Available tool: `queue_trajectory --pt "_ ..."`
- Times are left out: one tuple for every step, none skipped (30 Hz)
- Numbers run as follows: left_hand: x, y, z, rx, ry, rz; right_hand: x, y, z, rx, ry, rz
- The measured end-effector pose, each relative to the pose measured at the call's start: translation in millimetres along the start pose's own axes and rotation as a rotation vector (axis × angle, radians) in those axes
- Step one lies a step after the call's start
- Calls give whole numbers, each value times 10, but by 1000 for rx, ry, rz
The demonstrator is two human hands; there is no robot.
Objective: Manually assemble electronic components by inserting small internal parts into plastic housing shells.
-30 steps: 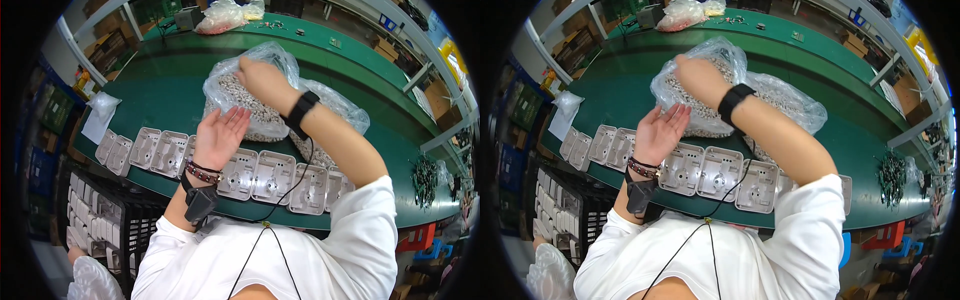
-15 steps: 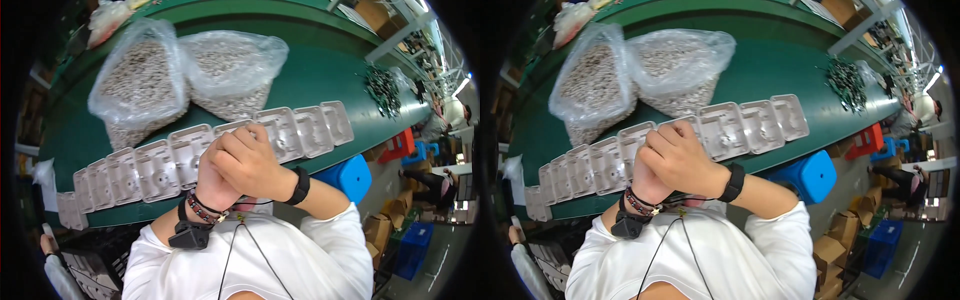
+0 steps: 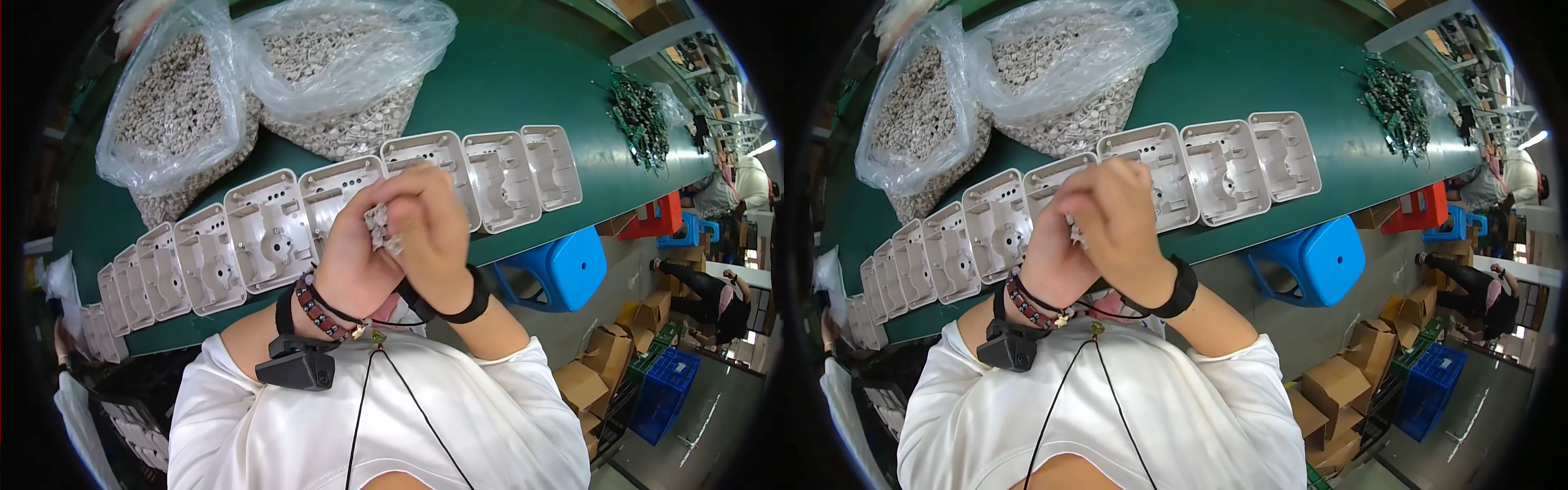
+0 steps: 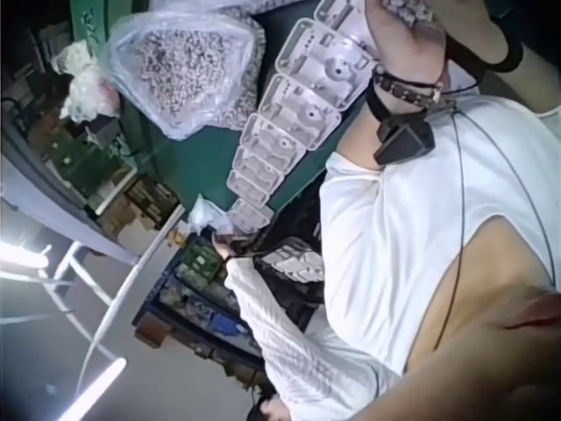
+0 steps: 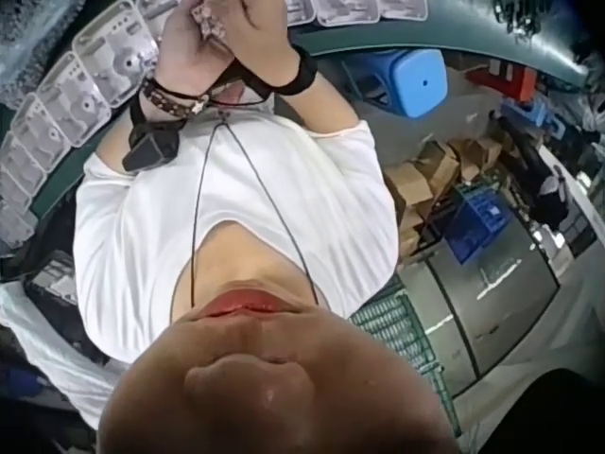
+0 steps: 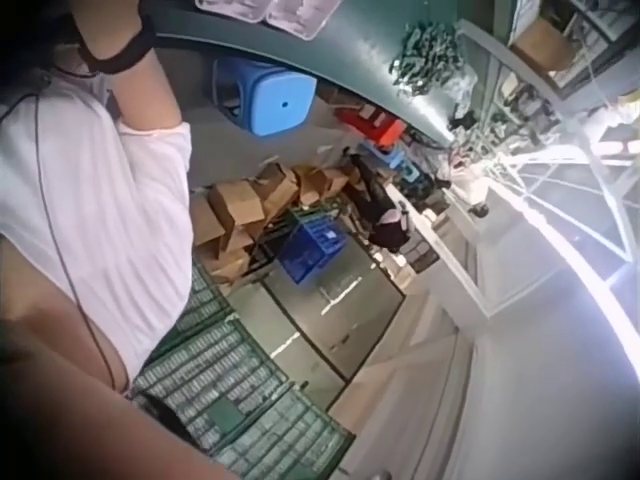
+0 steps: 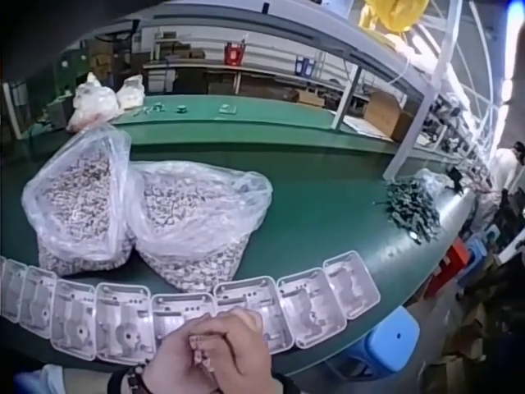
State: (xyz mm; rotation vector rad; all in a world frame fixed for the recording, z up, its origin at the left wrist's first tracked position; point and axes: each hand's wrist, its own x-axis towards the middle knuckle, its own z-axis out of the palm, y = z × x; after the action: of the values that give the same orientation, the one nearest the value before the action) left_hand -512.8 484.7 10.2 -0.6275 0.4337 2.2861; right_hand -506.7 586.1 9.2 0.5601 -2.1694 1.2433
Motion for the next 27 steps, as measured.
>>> queue_trajectory --pt "50 30 -51 -26 -22 -40 32 -36 -7 242 58 201" --pt "90 58 -105 -51 -47 -79 63 -69 -7 483 115 403" --pt "111 62 -113 -75 -75 -130 65 -75 -15 711 180 609" --pt "100 46 -84 -78 -70 -133 61 -56 -10 711 180 616" --pt "74 31 36 -34 16 -87 65 -6 4 712 193 576" --pt "47 17 159 9 100 -42 70 43 17 711 206 534" --pt "40 12 214 53 182 4 67 77 24 709 218 491" --pt "31 39 179 53 180 3 62 97 16 707 218 490" --pt "1 98 95 143 39 -96 57 120 -3 698 272 458" --pt "-36 159 16 231 -100 -194 44 145 -17 690 324 427" --pt "-58 192 -30 318 -241 -292 41 162 -25 682 375 396" --pt "-76 205 -48 316 -244 -292 47 157 -27 680 374 395" --pt "-125 223 3 475 -251 -263 40 126 -30 676 362 387" --pt "-175 242 63 633 -258 -233 33 96 -33 672 350 379" --pt "-218 271 100 795 -262 -195 36 78 -25 675 337 367" --pt "-240 288 109 795 -261 -194 28 94 -31 677 337 368" --pt "-259 301 112 887 -258 -133 8 129 -50 605 231 273" --pt "-259 313 120 979 -257 -71 15 162 -85 530 126 178" --pt "-263 330 128 1069 -255 -9 33 175 -117 453 21 84" --pt "-277 370 133 1069 -255 -10 38 176 -153 453 21 85" --pt "-301 432 132 1093 -283 -19 34 165 -198 456 -35 79" --pt "-320 495 124 1117 -310 -30 42 139 -242 459 -90 74" --pt "-349 541 112 1142 -333 -38 53 102 -270 467 -146 68" --pt "-357 568 86 1142 -326 -39 44 85 -291 472 -145 70" --pt "-353 589 50 1137 -395 -57 29 70 -310 457 -188 49" --pt "-346 603 18 1131 -463 -76 15 58 -329 440 -230 27" --pt "-346 606 3 1123 -532 -96 7 50 -347 423 -271 6"
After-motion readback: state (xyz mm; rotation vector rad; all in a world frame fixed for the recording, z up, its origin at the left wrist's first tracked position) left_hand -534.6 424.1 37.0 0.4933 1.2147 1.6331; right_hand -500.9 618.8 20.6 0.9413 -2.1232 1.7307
